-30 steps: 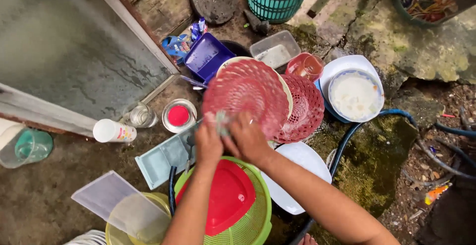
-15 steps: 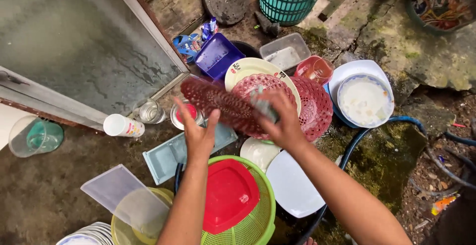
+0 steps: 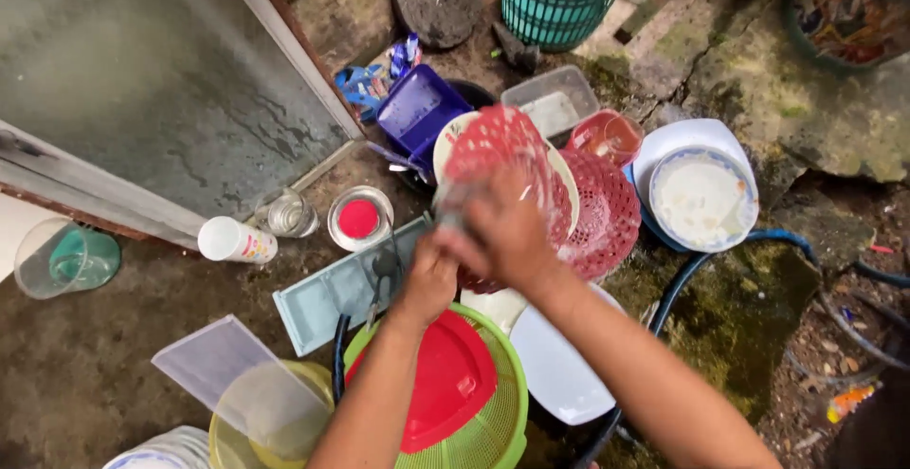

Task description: Washing and rinsing various kitchenware including plates, bowls, and colanders in an outdoor setting.

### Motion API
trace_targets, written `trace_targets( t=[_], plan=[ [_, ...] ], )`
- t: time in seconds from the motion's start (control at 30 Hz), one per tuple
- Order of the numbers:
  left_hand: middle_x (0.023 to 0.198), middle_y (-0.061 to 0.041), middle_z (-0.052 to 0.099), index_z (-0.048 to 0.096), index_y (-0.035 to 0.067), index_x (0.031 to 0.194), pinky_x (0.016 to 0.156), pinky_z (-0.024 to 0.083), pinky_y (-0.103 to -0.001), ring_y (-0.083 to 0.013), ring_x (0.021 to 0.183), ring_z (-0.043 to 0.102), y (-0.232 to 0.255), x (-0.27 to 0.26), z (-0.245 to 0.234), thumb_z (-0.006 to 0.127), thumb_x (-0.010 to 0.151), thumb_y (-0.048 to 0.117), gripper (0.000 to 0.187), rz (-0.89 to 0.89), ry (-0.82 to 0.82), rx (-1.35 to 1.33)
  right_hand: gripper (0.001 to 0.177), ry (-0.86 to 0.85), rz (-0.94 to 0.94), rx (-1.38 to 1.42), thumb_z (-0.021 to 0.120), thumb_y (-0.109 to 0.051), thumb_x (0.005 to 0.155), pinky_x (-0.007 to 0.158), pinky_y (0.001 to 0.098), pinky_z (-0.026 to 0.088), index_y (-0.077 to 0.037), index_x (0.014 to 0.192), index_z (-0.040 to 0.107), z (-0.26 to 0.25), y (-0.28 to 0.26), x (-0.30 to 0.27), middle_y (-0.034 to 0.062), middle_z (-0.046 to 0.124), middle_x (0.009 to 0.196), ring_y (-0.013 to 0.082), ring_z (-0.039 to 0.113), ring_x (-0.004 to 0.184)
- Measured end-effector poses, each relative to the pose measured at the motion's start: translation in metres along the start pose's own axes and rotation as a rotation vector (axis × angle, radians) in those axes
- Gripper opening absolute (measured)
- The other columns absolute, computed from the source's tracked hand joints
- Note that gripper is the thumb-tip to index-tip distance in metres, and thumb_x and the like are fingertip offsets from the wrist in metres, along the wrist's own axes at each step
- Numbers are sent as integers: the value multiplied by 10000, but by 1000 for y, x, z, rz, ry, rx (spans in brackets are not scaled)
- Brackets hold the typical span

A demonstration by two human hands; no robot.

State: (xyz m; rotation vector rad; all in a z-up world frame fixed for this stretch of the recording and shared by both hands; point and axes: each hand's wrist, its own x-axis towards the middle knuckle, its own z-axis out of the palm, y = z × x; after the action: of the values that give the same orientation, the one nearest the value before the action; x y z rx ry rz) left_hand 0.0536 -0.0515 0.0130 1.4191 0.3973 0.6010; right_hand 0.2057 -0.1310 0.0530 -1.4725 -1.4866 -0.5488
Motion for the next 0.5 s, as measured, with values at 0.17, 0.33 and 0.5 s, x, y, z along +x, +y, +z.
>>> trace_targets(
  t=[0.17, 0.33, 0.5],
  plan=[
    [747, -111, 728, 716, 38, 874, 666, 563, -406, -150, 721, 627, 30, -14, 0, 545, 1040, 218, 299, 2, -220, 183, 247, 9, 167, 108, 636, -219, 1018, 828, 488, 443, -75, 819, 618, -3, 37, 2, 129, 587, 850, 364, 546, 819],
    [866, -110, 740, 718, 5, 1060, 780, 585, -383, -149, 783, 648, 54, -12, 16, 544, 1048, 191, 255, 2, 29, -320, 166, 130, 412, 79, 528, -145, 1096, 866, 475, 451, -15, 1014, 592, 13, 78, -61, 174, 566, 958, 402, 581, 943],
    [966, -148, 739, 692, 14, 1132, 849, 581, -402, -201, 829, 681, 24, 1, 25, 535, 1073, 197, 249, 67, 321, -665, 164, 133, 486, 120, 584, -209, 1025, 909, 503, 420, -46, 1041, 573, 49, 15, -99, 171, 549, 992, 402, 546, 967]
  ],
)
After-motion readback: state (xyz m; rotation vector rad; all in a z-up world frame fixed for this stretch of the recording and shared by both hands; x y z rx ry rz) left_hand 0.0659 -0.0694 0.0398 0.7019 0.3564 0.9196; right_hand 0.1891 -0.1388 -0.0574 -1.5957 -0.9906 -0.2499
